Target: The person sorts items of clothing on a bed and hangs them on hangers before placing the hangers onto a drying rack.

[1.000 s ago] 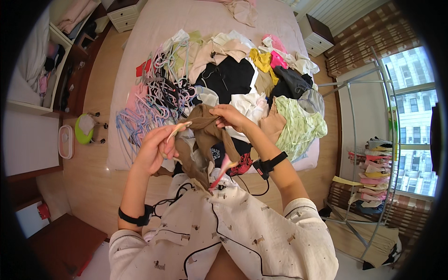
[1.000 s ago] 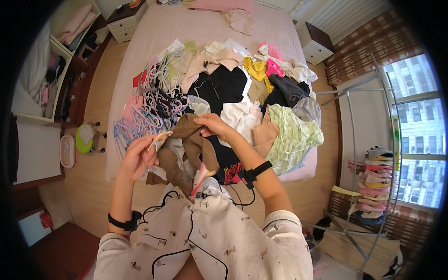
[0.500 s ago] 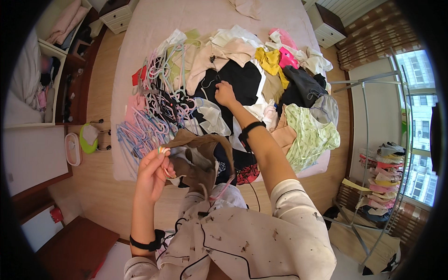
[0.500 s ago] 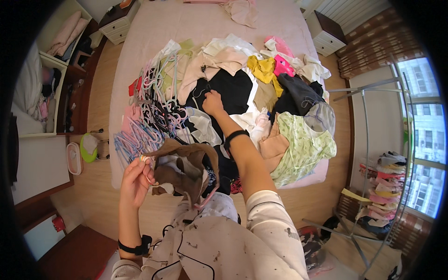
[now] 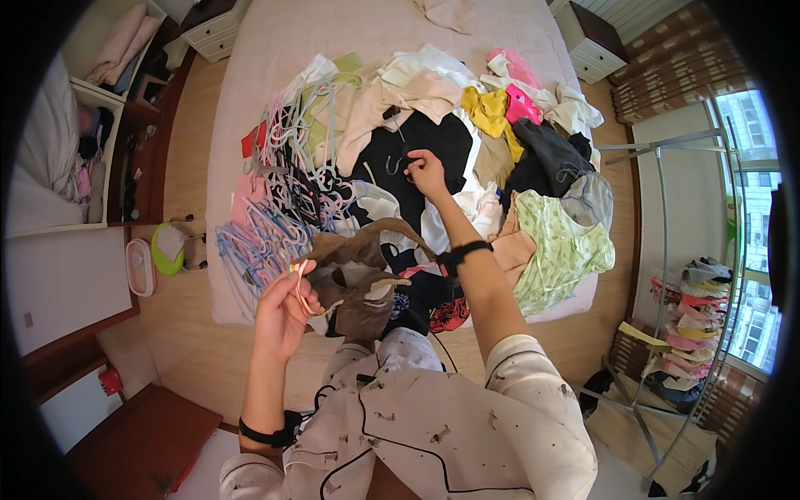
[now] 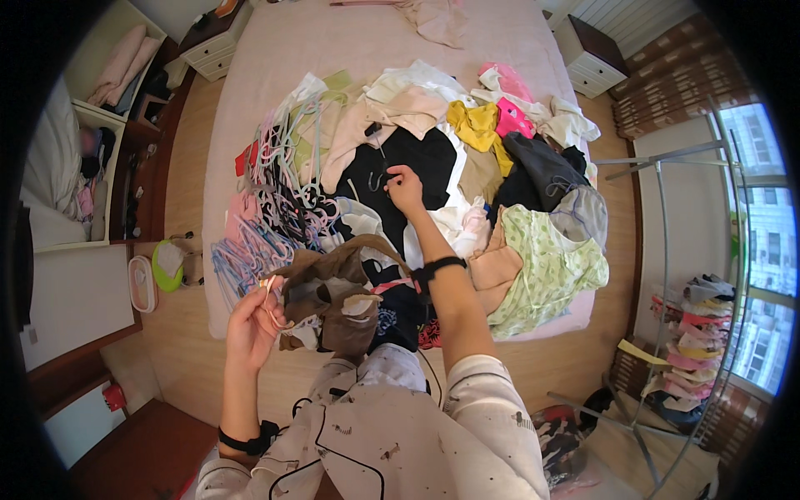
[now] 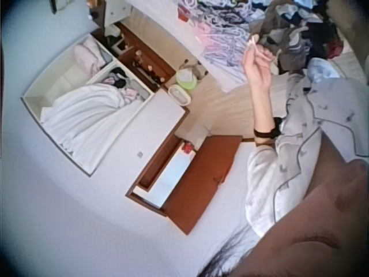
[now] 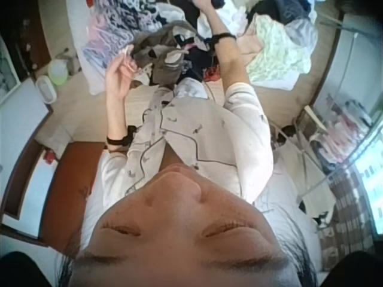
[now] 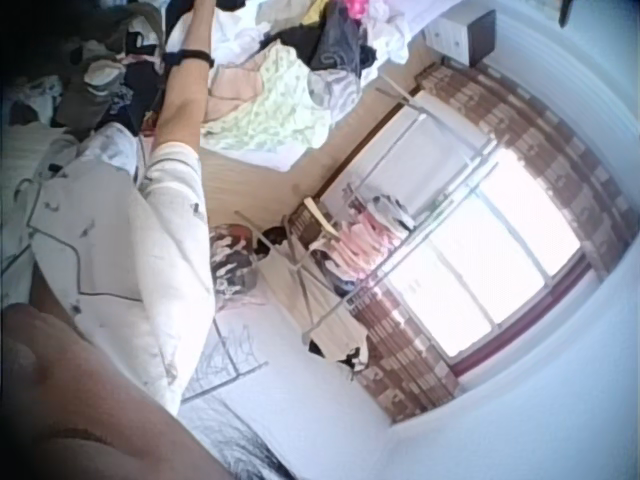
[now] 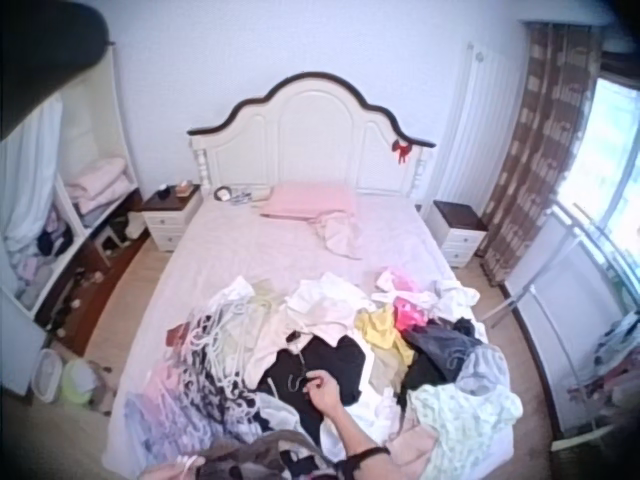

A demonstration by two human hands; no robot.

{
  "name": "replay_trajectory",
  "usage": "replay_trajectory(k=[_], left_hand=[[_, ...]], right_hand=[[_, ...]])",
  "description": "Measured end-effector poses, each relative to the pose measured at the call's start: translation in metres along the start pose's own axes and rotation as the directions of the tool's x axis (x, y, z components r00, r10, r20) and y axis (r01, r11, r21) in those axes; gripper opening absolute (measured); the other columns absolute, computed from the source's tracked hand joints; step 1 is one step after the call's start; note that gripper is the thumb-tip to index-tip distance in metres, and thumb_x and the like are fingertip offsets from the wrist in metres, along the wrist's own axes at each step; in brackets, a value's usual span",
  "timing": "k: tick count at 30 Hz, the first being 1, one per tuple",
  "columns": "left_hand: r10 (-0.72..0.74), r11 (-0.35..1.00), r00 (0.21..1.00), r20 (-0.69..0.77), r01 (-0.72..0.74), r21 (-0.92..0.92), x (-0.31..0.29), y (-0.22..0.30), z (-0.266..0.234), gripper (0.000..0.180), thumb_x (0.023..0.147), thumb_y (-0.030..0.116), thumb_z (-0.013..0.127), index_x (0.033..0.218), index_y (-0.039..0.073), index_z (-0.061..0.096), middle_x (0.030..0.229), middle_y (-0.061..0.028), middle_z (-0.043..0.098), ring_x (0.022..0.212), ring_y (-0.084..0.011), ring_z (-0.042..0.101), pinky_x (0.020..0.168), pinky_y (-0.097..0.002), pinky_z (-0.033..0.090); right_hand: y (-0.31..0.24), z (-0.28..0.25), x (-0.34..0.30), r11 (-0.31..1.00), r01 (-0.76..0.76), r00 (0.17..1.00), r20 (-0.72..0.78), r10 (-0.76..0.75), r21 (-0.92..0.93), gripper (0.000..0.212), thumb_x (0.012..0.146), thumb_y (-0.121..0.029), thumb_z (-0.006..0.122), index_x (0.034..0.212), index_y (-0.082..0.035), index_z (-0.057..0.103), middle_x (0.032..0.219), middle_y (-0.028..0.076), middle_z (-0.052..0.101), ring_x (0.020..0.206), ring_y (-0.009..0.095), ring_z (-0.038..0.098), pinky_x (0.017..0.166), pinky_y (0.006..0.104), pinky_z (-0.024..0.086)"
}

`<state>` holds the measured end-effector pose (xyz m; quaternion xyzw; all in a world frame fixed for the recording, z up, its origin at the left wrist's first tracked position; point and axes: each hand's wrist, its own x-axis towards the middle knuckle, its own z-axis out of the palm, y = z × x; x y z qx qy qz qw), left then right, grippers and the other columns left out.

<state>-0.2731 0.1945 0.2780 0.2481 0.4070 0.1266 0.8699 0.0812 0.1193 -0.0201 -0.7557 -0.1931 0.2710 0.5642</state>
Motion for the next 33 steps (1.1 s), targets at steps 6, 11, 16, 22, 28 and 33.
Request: replay_trajectory(k=[6,11,16,22,28,33], left_hand=[[0.061,0.994,0.997,0.056,-0.066,0.084,-0.003,-0.007,-0.003,0.022,0.102,0.017,0.048,0.118,0.003,0.054,0.077,-0.0054,0.060,0.071,-0.0173,0.061,0.065,-0.0315,0.052],[0.069,0.993,0.985,0.158,-0.082,0.079,-0.014,-0.003,0.002,0.012,0.102,0.015,0.047,0.108,0.007,0.053,0.085,-0.0068,0.063,0.076,-0.0173,0.064,0.065,-0.0311,0.055],[0.126,0.973,0.973,0.195,-0.159,0.169,-0.035,-0.003,0.008,0.016,0.101,0.013,0.047,0.114,0.007,0.053,0.092,-0.0070,0.064,0.079,-0.0154,0.066,0.070,-0.0311,0.058],[0.132,0.888,0.946,0.295,-0.246,0.389,-0.057,-0.014,0.021,0.017,0.101,0.013,0.048,0.115,0.005,0.054,0.092,-0.0062,0.064,0.073,-0.0131,0.066,0.069,-0.0294,0.059],[0.195,0.691,0.885,0.422,-0.429,0.581,-0.073,-0.031,0.033,0.016,0.101,0.013,0.053,0.100,-0.002,0.060,0.095,-0.0031,0.058,0.074,-0.0084,0.065,0.066,-0.0227,0.056],[0.399,0.344,0.671,0.625,-0.741,0.577,-0.077,-0.040,0.033,0.009,0.094,0.003,0.059,0.097,-0.006,0.061,0.100,-0.0041,0.051,0.079,-0.0099,0.063,0.067,-0.0212,0.055]], right_hand=[[-0.100,-0.086,-0.094,0.905,-0.243,0.964,0.189,0.186,0.350,0.040,0.095,-0.007,0.056,0.135,-0.007,0.054,0.100,0.004,0.065,0.084,0.010,0.063,0.066,0.0289,0.059],[-0.157,-0.137,-0.185,0.988,-0.051,0.996,0.086,0.038,0.144,0.030,0.095,-0.015,0.063,0.123,-0.005,0.066,0.080,0.000,0.065,0.066,0.005,0.056,0.053,0.0212,0.048],[-0.224,-0.121,-0.295,0.846,0.420,0.907,0.171,-0.384,-0.329,0.021,0.089,-0.011,0.066,0.108,-0.006,0.073,0.079,0.011,0.070,0.063,0.023,0.063,0.061,0.0323,0.050],[-0.242,-0.089,-0.358,0.673,0.562,0.823,0.246,-0.512,-0.481,0.017,0.088,-0.016,0.067,0.101,-0.008,0.073,0.077,0.010,0.066,0.069,0.031,0.064,0.061,0.0397,0.051],[-0.251,-0.069,-0.381,0.694,0.523,0.829,0.105,-0.550,-0.494,0.017,0.086,-0.014,0.070,0.101,-0.006,0.073,0.074,0.011,0.065,0.065,0.030,0.063,0.059,0.0373,0.049],[-0.263,-0.058,-0.397,0.729,0.496,0.833,0.020,-0.553,-0.472,0.018,0.086,-0.013,0.070,0.102,-0.007,0.073,0.072,0.011,0.063,0.063,0.029,0.062,0.058,0.0371,0.048]])
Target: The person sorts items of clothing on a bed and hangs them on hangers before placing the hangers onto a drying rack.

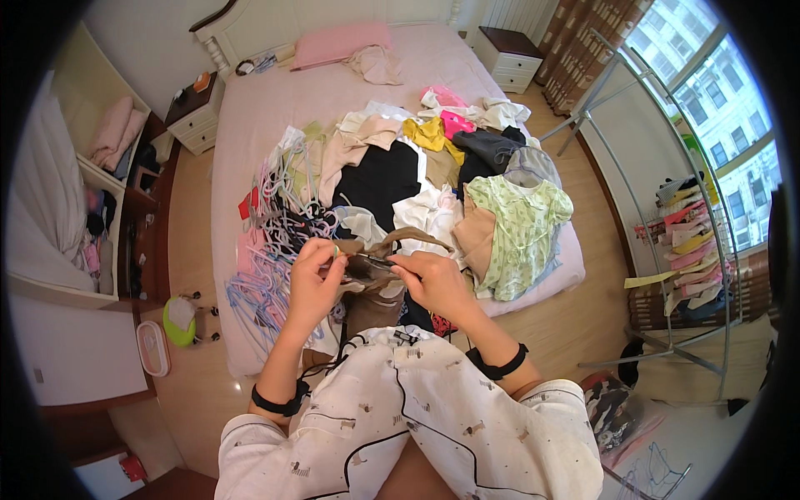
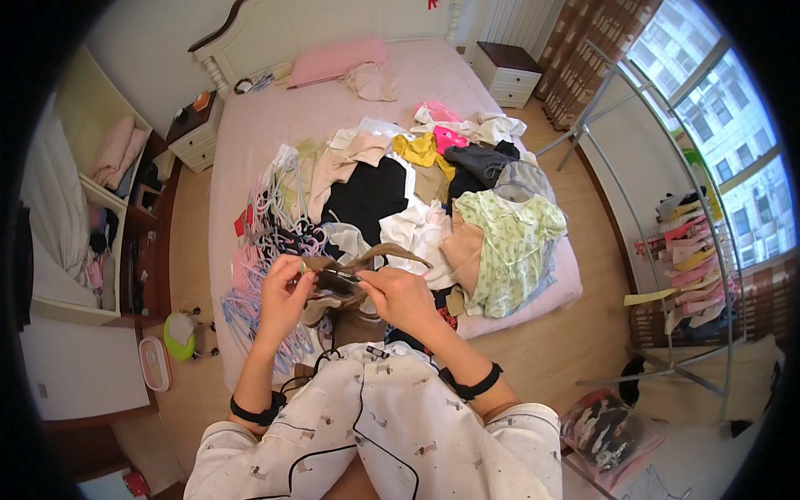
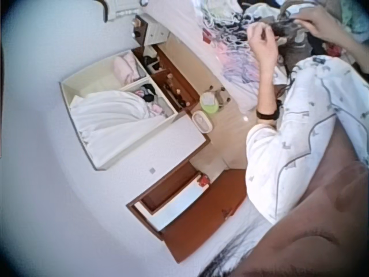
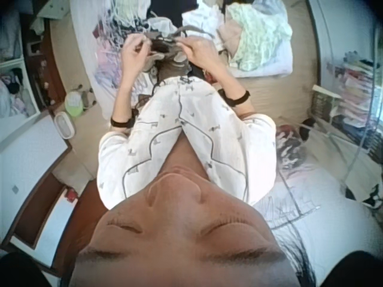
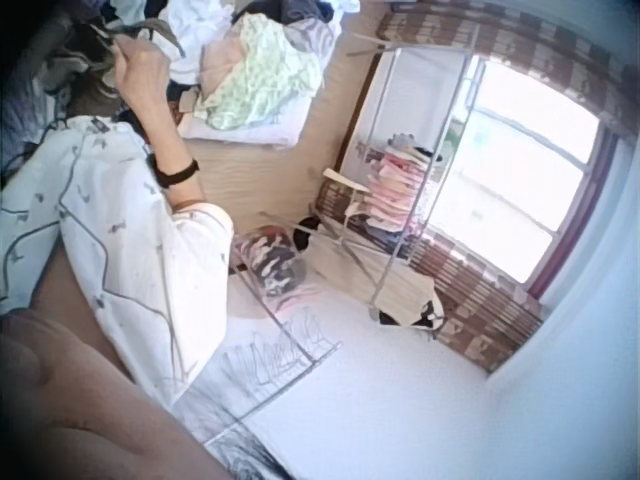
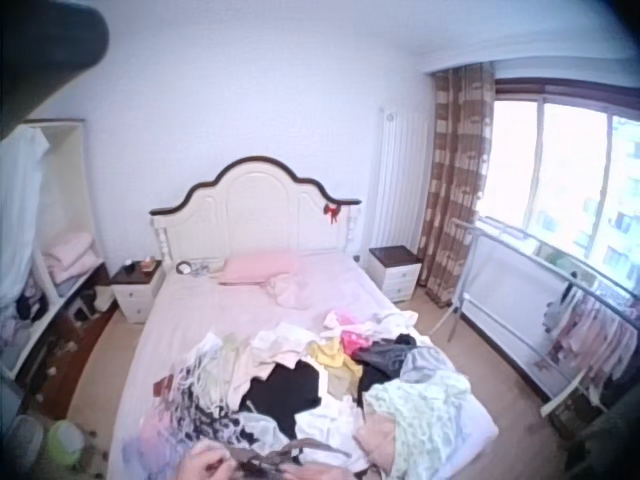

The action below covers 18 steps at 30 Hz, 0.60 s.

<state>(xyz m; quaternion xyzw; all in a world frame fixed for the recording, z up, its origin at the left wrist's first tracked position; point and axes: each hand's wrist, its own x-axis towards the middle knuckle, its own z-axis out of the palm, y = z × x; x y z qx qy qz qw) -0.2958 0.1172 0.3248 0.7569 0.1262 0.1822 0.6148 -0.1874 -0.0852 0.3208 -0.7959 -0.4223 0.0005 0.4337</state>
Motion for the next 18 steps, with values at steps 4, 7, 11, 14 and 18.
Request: replay_trajectory(k=[4,7,11,14,18], left_hand=[[0.361,0.824,0.929,-0.077,-0.279,0.494,0.001,0.006,-0.007,0.018,0.084,-0.006,0.061,0.101,-0.002,0.065,0.101,-0.0094,0.055,0.087,-0.0234,0.061,0.074,-0.0315,0.052],[0.484,0.722,0.858,-0.170,-0.282,0.632,0.005,0.018,-0.010,0.022,0.081,-0.007,0.060,0.101,-0.002,0.066,0.102,-0.0123,0.056,0.090,-0.0291,0.059,0.079,-0.0363,0.049],[0.491,0.742,0.831,-0.261,-0.242,0.626,-0.005,0.010,-0.018,0.015,0.080,0.000,0.064,0.095,-0.001,0.063,0.101,-0.0160,0.057,0.093,-0.0292,0.057,0.081,-0.0364,0.048],[0.302,0.824,0.951,-0.070,-0.224,0.521,-0.016,-0.004,-0.021,0.021,0.083,0.009,0.068,0.102,0.002,0.064,0.095,-0.0155,0.060,0.087,-0.0285,0.059,0.078,-0.0351,0.049],[0.251,0.965,0.943,-0.220,-0.228,0.127,-0.002,-0.012,0.016,0.036,0.095,0.030,0.065,0.106,-0.004,0.069,0.086,-0.0079,0.067,0.075,-0.0180,0.061,0.070,-0.0290,0.048]], right_hand=[[-0.005,-0.004,-0.005,1.000,-0.012,0.999,-0.043,0.012,0.008,0.018,0.085,-0.012,0.071,0.101,-0.005,0.073,0.074,0.012,0.065,0.064,0.029,0.062,0.058,0.0359,0.049],[-0.003,-0.006,-0.009,1.000,0.011,0.996,-0.084,-0.009,0.019,0.017,0.085,-0.013,0.070,0.100,-0.006,0.073,0.073,0.010,0.064,0.064,0.029,0.063,0.058,0.0372,0.049],[-0.005,-0.011,-0.008,0.999,0.040,0.996,-0.085,-0.041,-0.003,0.016,0.085,-0.013,0.071,0.098,-0.006,0.073,0.074,0.010,0.065,0.065,0.029,0.063,0.058,0.0369,0.049],[-0.009,-0.010,-0.002,0.995,0.019,0.995,-0.098,-0.009,0.099,0.015,0.084,-0.013,0.070,0.097,-0.005,0.073,0.078,0.011,0.068,0.065,0.029,0.063,0.059,0.0352,0.049],[-0.014,-0.017,0.005,0.980,-0.039,0.996,0.085,0.022,0.197,0.019,0.086,-0.008,0.071,0.103,-0.001,0.072,0.083,0.013,0.072,0.068,0.020,0.066,0.062,0.0303,0.051]])
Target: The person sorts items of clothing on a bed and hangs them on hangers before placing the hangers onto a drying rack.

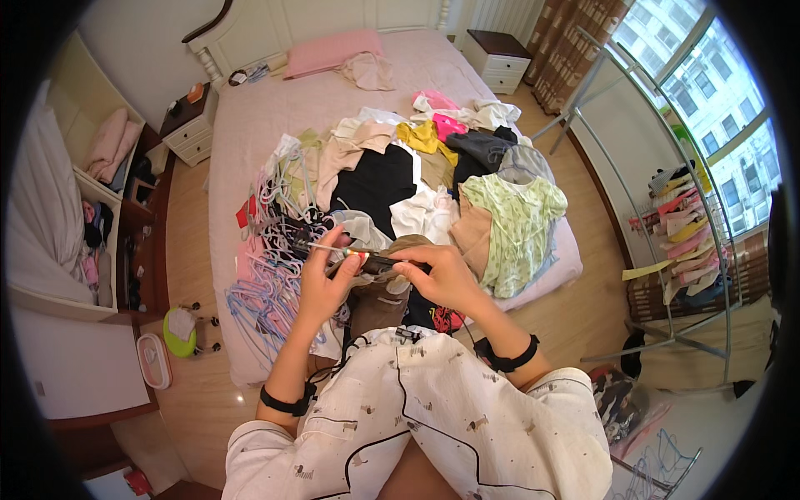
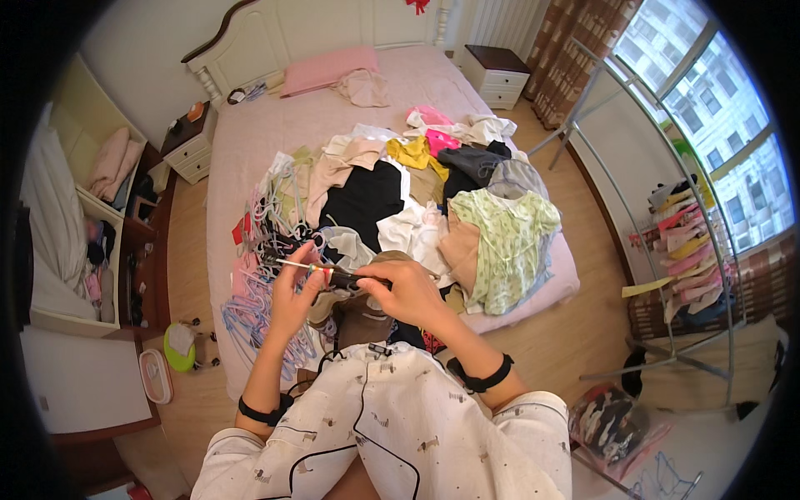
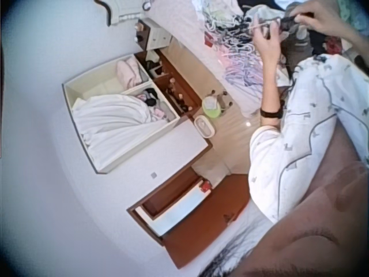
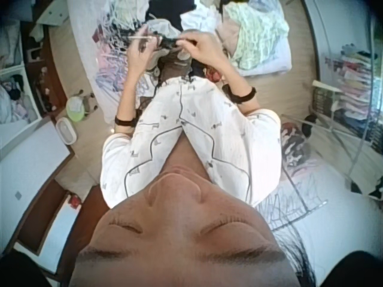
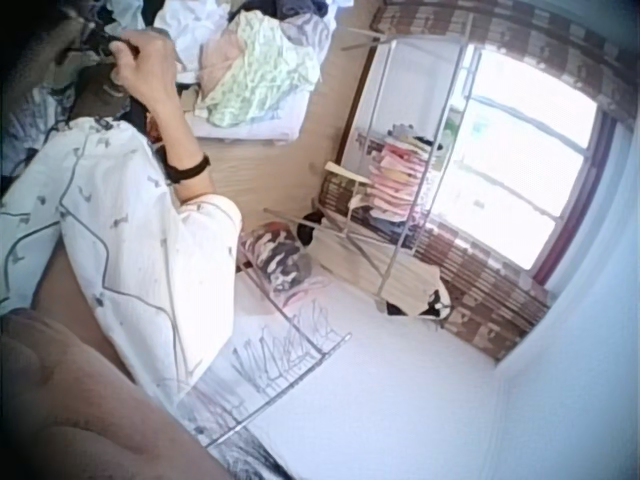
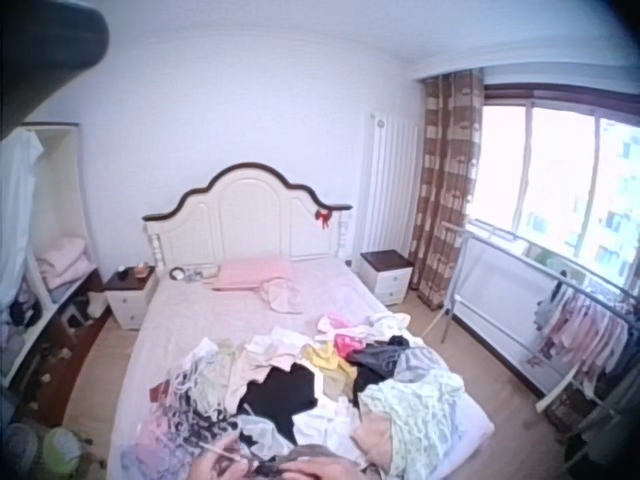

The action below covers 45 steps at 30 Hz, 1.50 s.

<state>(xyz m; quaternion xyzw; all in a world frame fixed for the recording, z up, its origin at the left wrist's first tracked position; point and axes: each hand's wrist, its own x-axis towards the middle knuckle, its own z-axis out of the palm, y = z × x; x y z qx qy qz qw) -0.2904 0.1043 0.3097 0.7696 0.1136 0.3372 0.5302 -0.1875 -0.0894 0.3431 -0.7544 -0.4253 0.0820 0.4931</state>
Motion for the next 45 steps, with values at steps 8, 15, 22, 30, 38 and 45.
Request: replay_trajectory(k=[8,15,22,30,38,45], left_hand=[[-0.265,0.914,0.830,0.491,0.378,-0.145,0.008,-0.006,-0.020,0.038,0.102,0.033,0.055,0.088,0.000,0.068,0.085,0.0000,0.063,0.069,-0.0062,0.052,0.063,-0.0222,0.042],[-0.437,0.741,0.836,0.332,0.544,-0.393,0.007,-0.035,-0.032,0.035,0.102,0.032,0.054,0.090,0.002,0.066,0.074,0.0019,0.058,0.065,-0.0057,0.050,0.062,-0.0217,0.043],[-0.555,0.518,0.790,0.259,0.572,-0.636,0.015,-0.008,-0.036,0.032,0.102,0.034,0.053,0.084,0.008,0.057,0.067,0.0008,0.055,0.054,-0.0100,0.048,0.052,-0.0257,0.042],[-0.575,0.654,0.803,0.156,0.566,-0.502,0.009,-0.022,-0.046,0.034,0.101,0.033,0.056,0.082,0.006,0.061,0.067,0.0027,0.057,0.055,-0.0056,0.047,0.050,-0.0226,0.038],[-0.529,0.812,0.816,0.231,0.566,-0.139,0.002,-0.020,-0.041,0.041,0.100,0.031,0.059,0.075,0.000,0.068,0.067,0.0030,0.058,0.058,-0.0033,0.044,0.053,-0.0225,0.035],[-0.546,0.791,0.830,0.113,0.555,-0.257,0.005,-0.030,-0.046,0.041,0.100,0.031,0.060,0.074,0.000,0.066,0.065,0.0041,0.055,0.056,-0.0033,0.043,0.051,-0.0209,0.033]], right_hand=[[0.004,-0.029,0.011,0.988,-0.138,0.933,0.344,0.106,0.070,0.023,0.089,-0.009,0.067,0.109,0.000,0.071,0.091,0.013,0.073,0.074,0.019,0.068,0.069,0.0294,0.053],[0.021,-0.058,0.010,0.998,-0.055,0.979,0.198,0.054,-0.001,0.046,0.087,-0.014,0.069,0.131,-0.010,0.060,0.106,0.011,0.069,0.084,0.024,0.067,0.075,0.0355,0.053],[0.122,-0.033,-0.025,0.924,-0.346,0.937,0.119,0.329,0.164,0.068,0.099,-0.044,0.056,0.149,-0.002,0.037,0.130,0.016,0.058,0.120,0.022,0.056,0.101,0.0323,0.044],[0.141,-0.016,-0.037,0.426,-0.767,0.641,0.600,0.479,0.480,0.030,0.095,-0.028,0.066,0.103,0.001,0.069,0.093,0.005,0.071,0.077,0.013,0.066,0.075,0.0293,0.056],[0.123,-0.034,-0.008,0.152,-0.494,0.787,0.366,0.496,0.856,0.026,0.096,-0.014,0.062,0.121,-0.009,0.061,0.101,0.001,0.067,0.092,0.012,0.066,0.082,0.0297,0.057],[0.088,-0.014,0.006,0.373,-0.325,0.878,0.131,0.461,0.869,0.015,0.095,-0.009,0.059,0.110,-0.007,0.058,0.094,0.002,0.063,0.089,0.011,0.065,0.083,0.0285,0.055]])
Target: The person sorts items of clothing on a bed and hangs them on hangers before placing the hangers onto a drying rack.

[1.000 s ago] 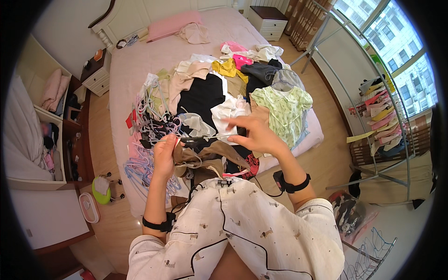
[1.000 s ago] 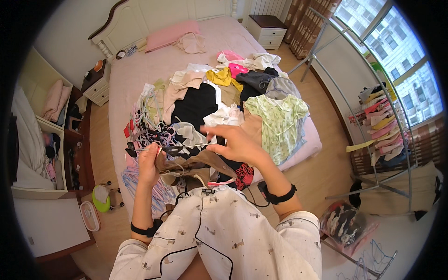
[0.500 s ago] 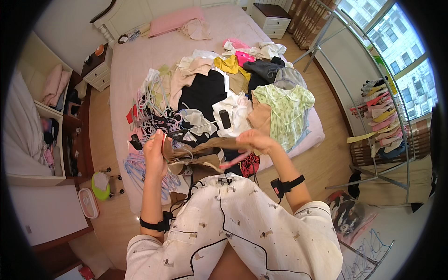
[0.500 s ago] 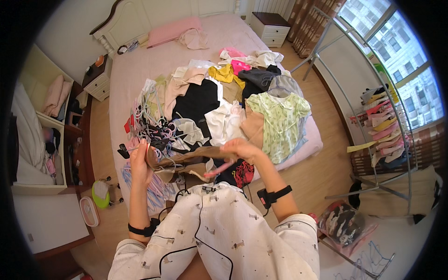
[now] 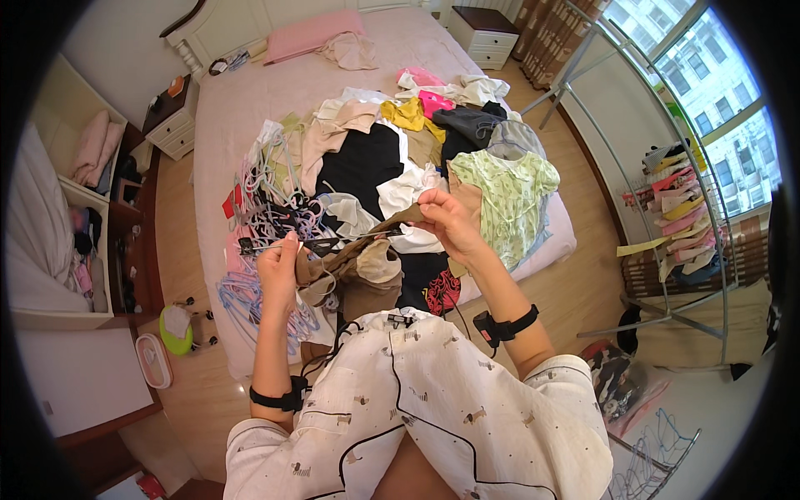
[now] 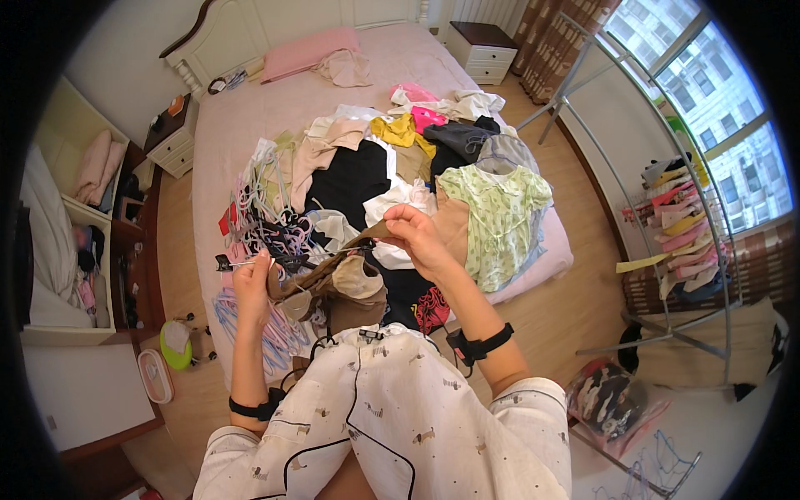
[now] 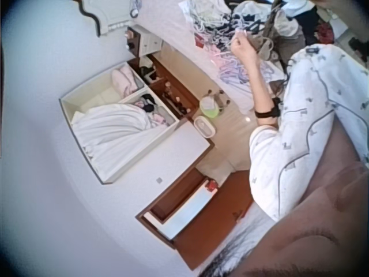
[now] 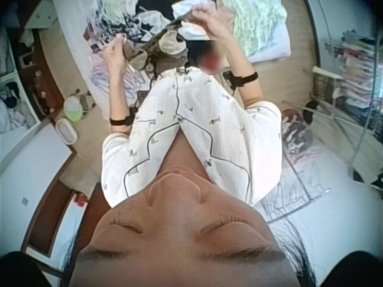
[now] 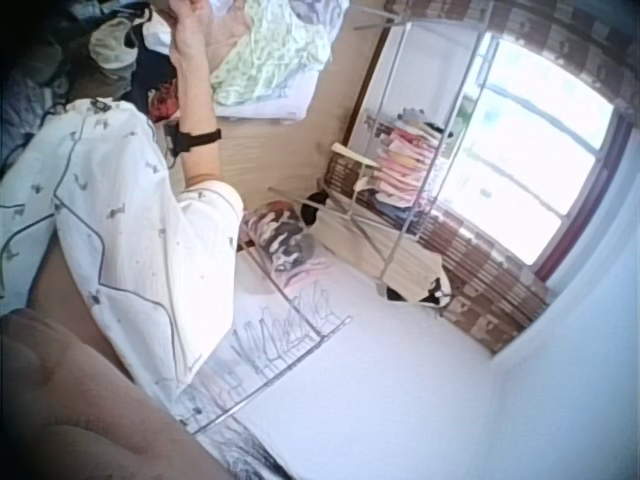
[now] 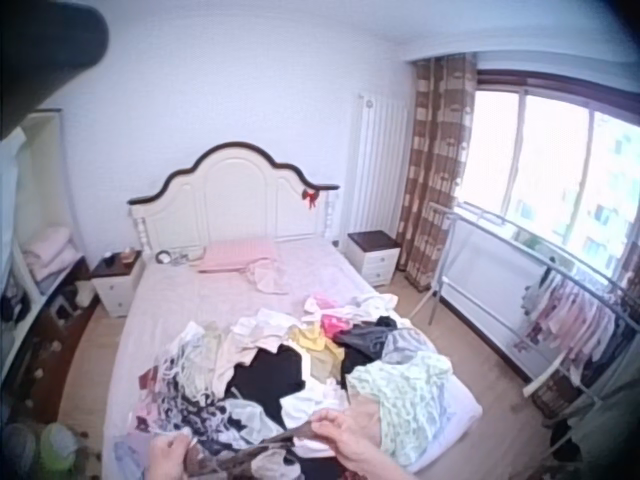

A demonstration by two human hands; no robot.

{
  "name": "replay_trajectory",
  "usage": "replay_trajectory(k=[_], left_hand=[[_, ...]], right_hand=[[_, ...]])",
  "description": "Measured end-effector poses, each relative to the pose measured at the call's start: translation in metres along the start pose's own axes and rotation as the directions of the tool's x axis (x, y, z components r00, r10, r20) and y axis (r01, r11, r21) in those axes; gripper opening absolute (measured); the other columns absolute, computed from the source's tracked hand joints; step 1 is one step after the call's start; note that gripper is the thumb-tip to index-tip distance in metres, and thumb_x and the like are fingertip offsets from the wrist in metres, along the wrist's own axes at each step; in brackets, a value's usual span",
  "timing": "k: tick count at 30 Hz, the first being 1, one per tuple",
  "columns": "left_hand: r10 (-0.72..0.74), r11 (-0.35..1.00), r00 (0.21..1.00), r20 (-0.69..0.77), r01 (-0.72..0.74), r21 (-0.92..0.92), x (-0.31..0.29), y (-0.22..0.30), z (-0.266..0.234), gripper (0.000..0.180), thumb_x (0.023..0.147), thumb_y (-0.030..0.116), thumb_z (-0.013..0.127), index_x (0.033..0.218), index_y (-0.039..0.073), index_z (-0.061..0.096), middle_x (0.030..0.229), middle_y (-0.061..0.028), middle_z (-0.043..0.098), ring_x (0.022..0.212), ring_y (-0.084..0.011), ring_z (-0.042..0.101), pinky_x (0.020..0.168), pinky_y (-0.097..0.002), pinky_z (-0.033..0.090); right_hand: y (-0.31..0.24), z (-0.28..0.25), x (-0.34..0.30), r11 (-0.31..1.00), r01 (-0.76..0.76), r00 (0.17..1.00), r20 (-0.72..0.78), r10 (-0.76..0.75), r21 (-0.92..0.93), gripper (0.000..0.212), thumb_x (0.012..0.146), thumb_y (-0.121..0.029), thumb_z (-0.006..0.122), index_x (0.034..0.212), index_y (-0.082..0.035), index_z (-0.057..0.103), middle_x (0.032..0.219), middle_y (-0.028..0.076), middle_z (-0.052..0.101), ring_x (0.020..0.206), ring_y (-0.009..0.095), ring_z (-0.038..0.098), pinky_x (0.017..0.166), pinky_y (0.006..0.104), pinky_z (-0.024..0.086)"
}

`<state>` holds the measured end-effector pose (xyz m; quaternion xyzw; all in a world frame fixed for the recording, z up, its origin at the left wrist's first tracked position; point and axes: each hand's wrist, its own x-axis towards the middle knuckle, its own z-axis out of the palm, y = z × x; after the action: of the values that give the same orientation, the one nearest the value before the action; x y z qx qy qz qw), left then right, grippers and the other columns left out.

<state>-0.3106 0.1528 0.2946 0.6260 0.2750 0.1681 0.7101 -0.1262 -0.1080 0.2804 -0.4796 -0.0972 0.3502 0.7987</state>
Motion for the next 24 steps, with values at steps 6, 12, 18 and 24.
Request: replay_trajectory(k=[6,12,18,24], left_hand=[[0.007,0.999,0.998,-0.055,-0.009,-0.039,0.002,-0.004,-0.005,0.042,0.100,0.032,0.060,0.074,0.000,0.066,0.064,0.0042,0.056,0.055,-0.0034,0.043,0.050,-0.0215,0.033],[-0.019,1.000,1.000,-0.021,0.018,-0.004,0.000,-0.005,-0.005,0.042,0.100,0.032,0.059,0.074,0.000,0.067,0.066,0.0027,0.059,0.055,-0.0042,0.045,0.050,-0.0221,0.036],[-0.129,0.985,0.991,0.032,0.131,-0.113,-0.005,-0.002,0.016,0.041,0.101,0.032,0.057,0.077,0.000,0.068,0.068,0.0002,0.062,0.057,-0.0065,0.052,0.054,-0.0223,0.041],[-0.126,0.965,0.991,0.049,0.134,-0.227,-0.001,0.010,0.026,0.037,0.100,0.031,0.058,0.081,0.001,0.067,0.067,0.0011,0.059,0.057,-0.0056,0.050,0.055,-0.0218,0.040]], right_hand=[[-0.005,-0.004,0.003,0.992,-0.085,0.993,0.077,0.093,-0.095,0.015,0.095,-0.008,0.055,0.109,-0.004,0.057,0.088,0.001,0.063,0.068,0.008,0.065,0.048,0.0197,0.046],[-0.027,0.032,-0.010,0.967,-0.239,0.971,-0.026,0.238,-0.084,0.031,0.095,-0.005,0.054,0.125,0.000,0.058,0.088,0.005,0.063,0.074,0.011,0.067,0.052,0.0182,0.050],[-0.002,0.051,-0.013,0.433,0.314,0.928,0.176,-0.329,-0.845,0.029,0.091,-0.003,0.059,0.119,-0.003,0.066,0.092,0.009,0.065,0.085,0.022,0.067,0.070,0.0341,0.055],[-0.002,0.084,-0.022,-0.062,0.369,0.739,0.333,-0.586,-0.927,0.040,0.076,0.001,0.067,0.115,-0.006,0.065,0.114,0.013,0.059,0.099,0.029,0.060,0.080,0.0404,0.050]])
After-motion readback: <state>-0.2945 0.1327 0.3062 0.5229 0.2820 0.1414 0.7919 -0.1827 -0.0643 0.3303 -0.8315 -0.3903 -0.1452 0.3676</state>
